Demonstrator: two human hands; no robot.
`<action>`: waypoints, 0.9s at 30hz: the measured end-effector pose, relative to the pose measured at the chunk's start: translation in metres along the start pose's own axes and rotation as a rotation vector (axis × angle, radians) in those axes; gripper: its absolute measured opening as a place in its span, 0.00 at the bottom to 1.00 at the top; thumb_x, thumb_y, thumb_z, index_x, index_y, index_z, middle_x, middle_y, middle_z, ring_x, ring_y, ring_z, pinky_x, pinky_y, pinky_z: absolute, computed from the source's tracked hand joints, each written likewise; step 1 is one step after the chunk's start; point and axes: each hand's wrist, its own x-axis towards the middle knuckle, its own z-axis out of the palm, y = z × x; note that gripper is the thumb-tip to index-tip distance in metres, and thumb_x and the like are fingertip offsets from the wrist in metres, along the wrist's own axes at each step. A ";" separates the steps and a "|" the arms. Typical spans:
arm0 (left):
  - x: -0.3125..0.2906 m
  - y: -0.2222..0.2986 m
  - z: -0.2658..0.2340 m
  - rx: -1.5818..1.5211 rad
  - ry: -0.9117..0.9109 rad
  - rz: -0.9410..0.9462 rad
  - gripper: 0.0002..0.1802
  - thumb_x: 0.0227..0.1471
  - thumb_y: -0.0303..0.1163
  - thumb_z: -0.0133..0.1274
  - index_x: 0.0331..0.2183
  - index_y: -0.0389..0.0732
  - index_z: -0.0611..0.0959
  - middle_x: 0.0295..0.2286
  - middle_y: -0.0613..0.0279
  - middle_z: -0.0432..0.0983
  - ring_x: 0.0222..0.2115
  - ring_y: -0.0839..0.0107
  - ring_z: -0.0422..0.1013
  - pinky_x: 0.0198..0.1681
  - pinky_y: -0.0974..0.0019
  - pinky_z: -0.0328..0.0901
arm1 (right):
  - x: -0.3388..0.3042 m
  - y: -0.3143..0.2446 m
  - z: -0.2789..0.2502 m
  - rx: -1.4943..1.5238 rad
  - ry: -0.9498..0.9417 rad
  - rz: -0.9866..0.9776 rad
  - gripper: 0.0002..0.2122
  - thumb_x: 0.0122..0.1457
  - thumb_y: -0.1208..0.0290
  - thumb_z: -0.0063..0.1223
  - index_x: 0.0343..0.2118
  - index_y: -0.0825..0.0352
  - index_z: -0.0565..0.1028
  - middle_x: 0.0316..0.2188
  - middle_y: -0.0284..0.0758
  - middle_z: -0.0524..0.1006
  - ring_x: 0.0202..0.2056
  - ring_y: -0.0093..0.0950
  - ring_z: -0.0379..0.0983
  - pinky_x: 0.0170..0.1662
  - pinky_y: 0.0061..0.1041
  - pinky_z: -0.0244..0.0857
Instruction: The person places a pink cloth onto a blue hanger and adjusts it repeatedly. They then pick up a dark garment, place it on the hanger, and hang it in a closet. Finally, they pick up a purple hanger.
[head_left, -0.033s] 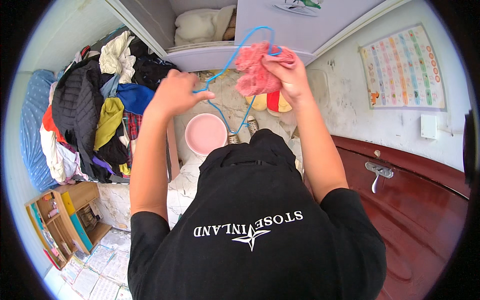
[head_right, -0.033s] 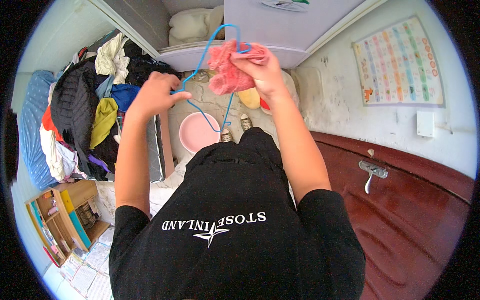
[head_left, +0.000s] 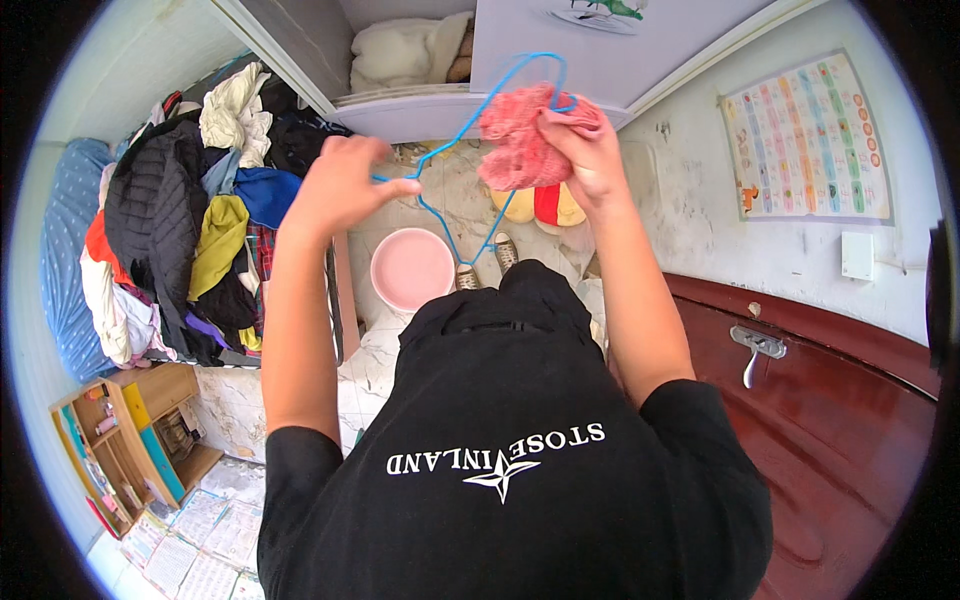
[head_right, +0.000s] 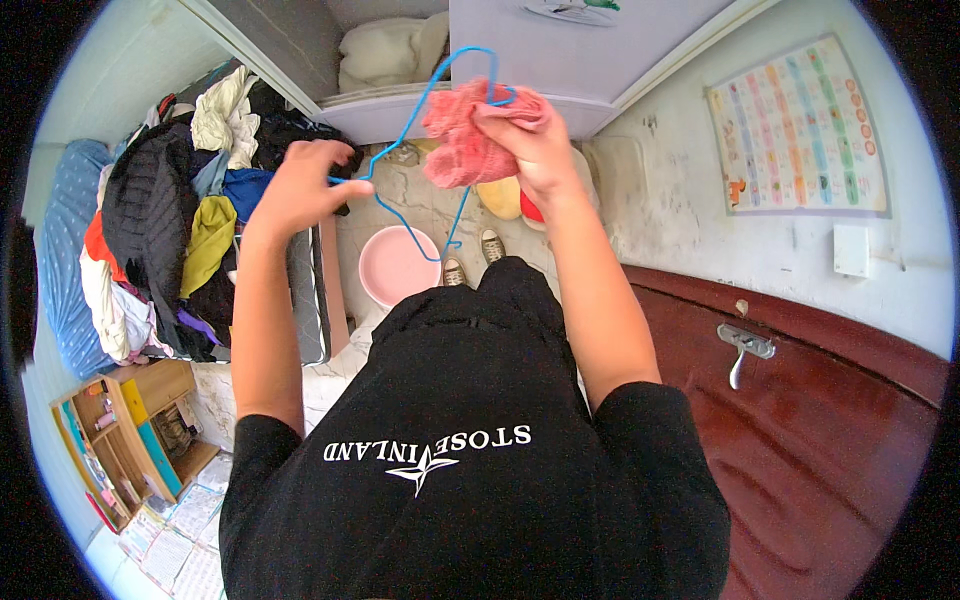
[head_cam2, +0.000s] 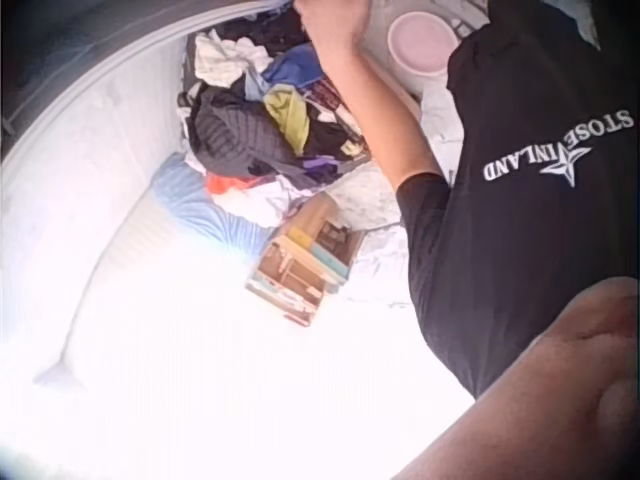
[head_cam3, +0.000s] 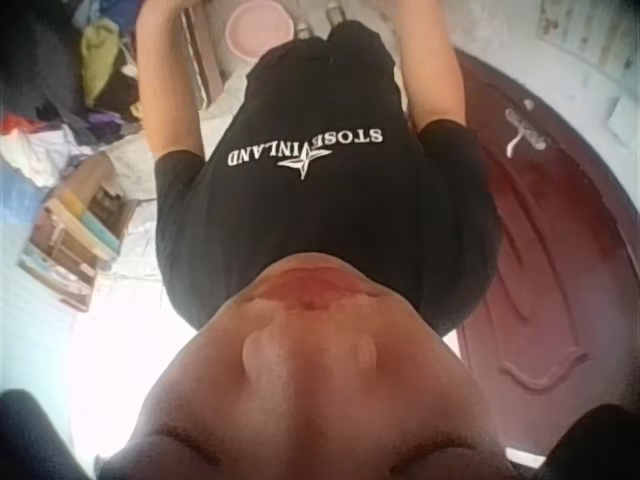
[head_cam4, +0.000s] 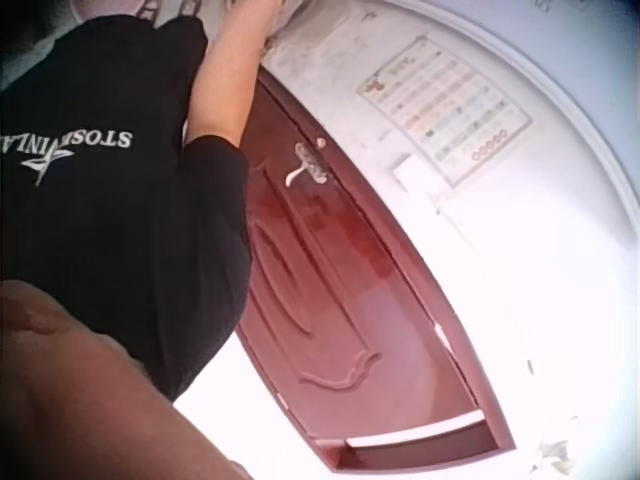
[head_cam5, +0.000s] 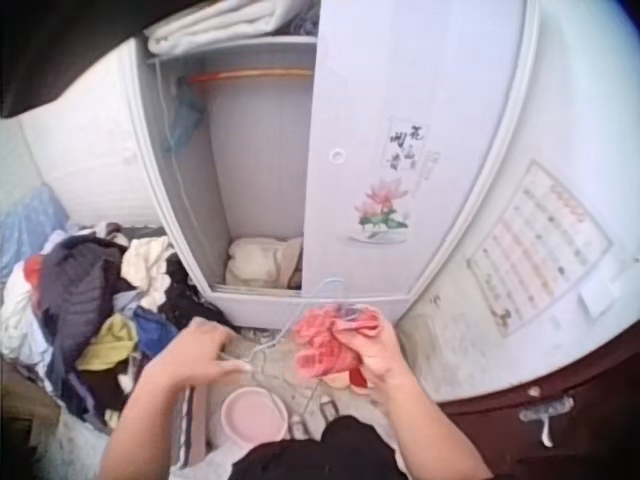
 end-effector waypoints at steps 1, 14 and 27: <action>-0.005 -0.010 -0.005 -0.118 0.136 -0.024 0.38 0.46 0.54 0.71 0.50 0.34 0.83 0.47 0.47 0.80 0.53 0.48 0.72 0.56 0.51 0.68 | -0.001 -0.006 -0.003 0.047 -0.002 -0.028 0.15 0.60 0.79 0.66 0.49 0.69 0.78 0.44 0.34 0.84 0.46 0.26 0.81 0.54 0.31 0.75; -0.054 0.049 0.118 -1.802 -0.539 -0.347 0.34 0.57 0.27 0.63 0.64 0.40 0.74 0.25 0.68 0.68 0.28 0.76 0.65 0.28 0.68 0.60 | 0.006 0.006 0.003 0.255 0.015 -0.012 0.19 0.71 0.69 0.54 0.62 0.67 0.70 0.56 0.39 0.78 0.59 0.35 0.75 0.63 0.42 0.70; -0.079 0.032 0.087 -1.506 -0.703 -0.448 0.26 0.60 0.29 0.60 0.60 0.45 0.81 0.25 0.71 0.70 0.24 0.80 0.65 0.22 0.76 0.59 | -0.006 -0.039 0.002 0.099 0.045 0.034 0.18 0.61 0.78 0.63 0.54 0.71 0.77 0.49 0.40 0.82 0.48 0.31 0.81 0.55 0.34 0.75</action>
